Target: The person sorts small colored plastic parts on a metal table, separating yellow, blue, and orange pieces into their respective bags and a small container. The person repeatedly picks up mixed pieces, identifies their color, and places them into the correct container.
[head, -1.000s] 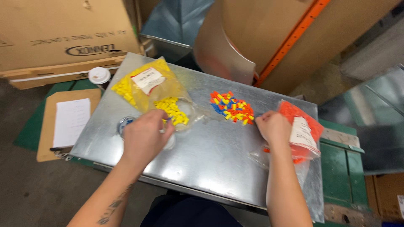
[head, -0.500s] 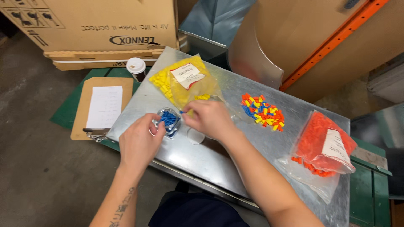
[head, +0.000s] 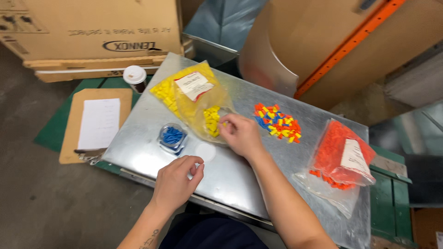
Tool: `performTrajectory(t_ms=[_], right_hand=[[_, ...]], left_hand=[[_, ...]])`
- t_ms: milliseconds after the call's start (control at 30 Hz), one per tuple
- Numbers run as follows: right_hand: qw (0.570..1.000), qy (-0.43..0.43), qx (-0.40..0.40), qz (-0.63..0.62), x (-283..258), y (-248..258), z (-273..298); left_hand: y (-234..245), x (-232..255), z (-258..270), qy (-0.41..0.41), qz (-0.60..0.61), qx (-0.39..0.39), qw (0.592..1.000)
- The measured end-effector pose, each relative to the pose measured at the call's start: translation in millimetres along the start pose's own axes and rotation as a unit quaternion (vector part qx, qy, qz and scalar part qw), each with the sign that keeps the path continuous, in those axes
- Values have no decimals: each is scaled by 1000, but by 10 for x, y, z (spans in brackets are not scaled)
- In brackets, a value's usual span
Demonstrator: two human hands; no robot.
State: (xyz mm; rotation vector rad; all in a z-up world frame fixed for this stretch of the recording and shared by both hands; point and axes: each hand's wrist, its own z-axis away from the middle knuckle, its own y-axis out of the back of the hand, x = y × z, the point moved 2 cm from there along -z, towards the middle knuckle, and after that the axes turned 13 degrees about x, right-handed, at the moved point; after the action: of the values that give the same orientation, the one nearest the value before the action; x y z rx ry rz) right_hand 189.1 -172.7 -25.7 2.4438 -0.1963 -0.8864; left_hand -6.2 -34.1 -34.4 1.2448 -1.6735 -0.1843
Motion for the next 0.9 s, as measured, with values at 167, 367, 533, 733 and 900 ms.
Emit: performTrajectory(t_ms=[167,367,533,733,900], right_hand=[[921,-254,-83,282,1033,676,320],[900,-277,-113,318,1346,877,448],[907,-256,-109,316,1499,859,505],[910,-238,-156,301,1341,920,431],[913,-226,-183,288,1321,933,413]], left_hand=[[-546,317,-395,-137,-5,-9,991],[-1589,674,-1092,-299,-32,-111,947],[-2326,641,-1499,-351,-115,-140,919],[-2780,450,-1597,-373,-178,-175,894],[-2893,387,-1589,-359,-222,-221,879]])
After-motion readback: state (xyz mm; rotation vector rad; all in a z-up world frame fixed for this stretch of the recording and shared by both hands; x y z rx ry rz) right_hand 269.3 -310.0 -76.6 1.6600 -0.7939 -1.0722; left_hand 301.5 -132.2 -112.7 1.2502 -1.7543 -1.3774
